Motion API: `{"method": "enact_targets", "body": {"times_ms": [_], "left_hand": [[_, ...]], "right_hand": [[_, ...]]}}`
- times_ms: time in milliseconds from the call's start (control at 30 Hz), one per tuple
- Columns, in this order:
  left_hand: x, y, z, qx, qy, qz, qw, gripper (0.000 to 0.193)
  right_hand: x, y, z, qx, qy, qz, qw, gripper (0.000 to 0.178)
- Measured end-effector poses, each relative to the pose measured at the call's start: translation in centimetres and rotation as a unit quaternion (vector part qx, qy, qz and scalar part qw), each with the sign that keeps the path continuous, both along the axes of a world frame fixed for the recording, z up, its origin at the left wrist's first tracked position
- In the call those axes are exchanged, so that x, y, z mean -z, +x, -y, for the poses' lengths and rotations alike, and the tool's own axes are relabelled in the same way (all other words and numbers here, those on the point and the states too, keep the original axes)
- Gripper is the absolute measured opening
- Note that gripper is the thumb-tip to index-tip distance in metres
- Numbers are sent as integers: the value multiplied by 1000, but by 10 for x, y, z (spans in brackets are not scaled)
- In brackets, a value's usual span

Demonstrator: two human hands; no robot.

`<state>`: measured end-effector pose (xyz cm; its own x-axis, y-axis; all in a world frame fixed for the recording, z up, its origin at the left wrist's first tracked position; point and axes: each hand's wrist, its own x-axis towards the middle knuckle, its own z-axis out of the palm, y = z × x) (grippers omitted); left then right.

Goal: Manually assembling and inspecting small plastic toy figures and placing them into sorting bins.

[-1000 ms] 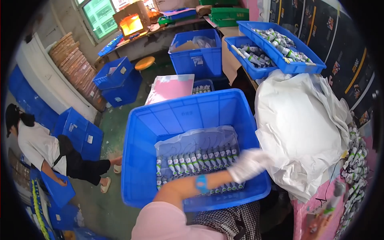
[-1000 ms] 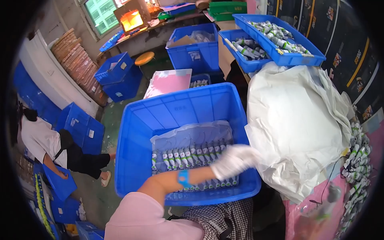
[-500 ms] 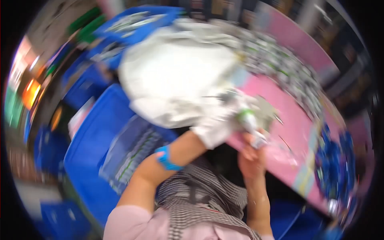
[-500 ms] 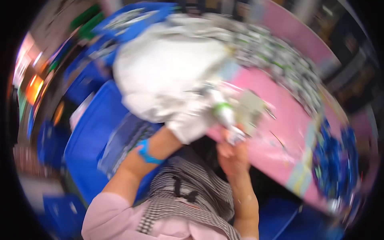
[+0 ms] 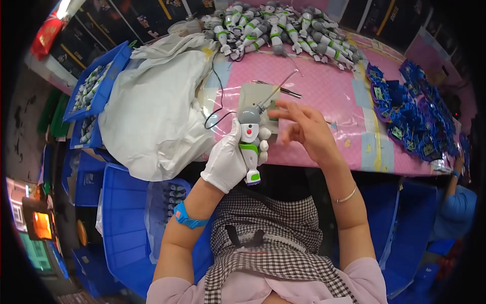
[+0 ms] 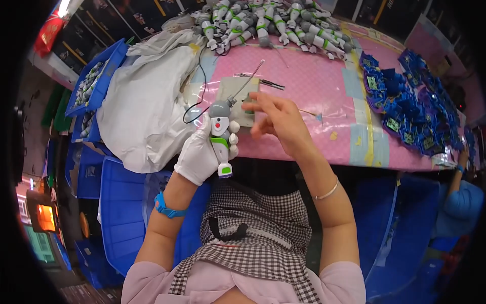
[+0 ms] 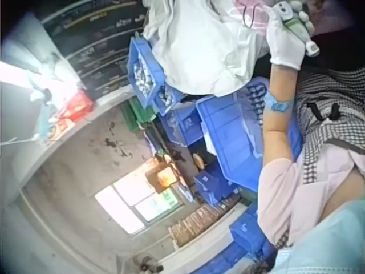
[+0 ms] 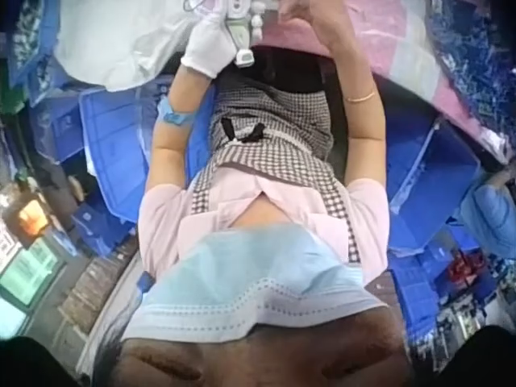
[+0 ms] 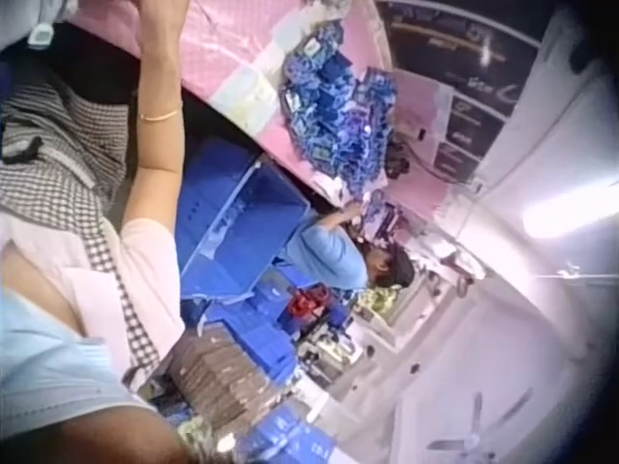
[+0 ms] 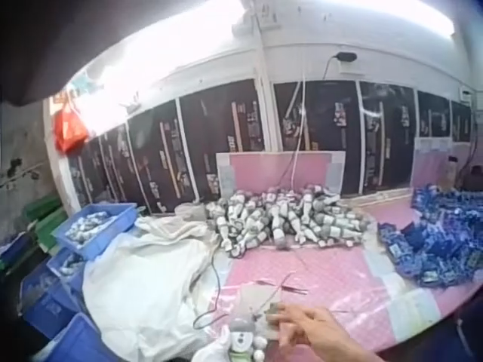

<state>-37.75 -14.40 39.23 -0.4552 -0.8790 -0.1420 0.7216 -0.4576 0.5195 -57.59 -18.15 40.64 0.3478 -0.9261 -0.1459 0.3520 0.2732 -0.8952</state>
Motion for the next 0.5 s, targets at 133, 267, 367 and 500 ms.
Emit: {"method": "enact_targets", "body": {"times_ms": [133, 267, 367, 500], "left_hand": [[7, -5, -11, 75, 106, -75, 989, 49], [14, -3, -19, 88, 151, -79, 981, 54], [12, -3, -24, 92, 162, -94, 978, 55], [4, -8, -29, 118, 171, -84, 975, 56]], "right_hand": [[14, 1, 18, 164, 15, 133, 977, 30], [17, 6, 6, 181, 10, 174, 968, 25], [17, 4, 2, 184, -18, 159, 970, 23], [21, -7, 4, 161, -21, 52, 985, 21]]}}
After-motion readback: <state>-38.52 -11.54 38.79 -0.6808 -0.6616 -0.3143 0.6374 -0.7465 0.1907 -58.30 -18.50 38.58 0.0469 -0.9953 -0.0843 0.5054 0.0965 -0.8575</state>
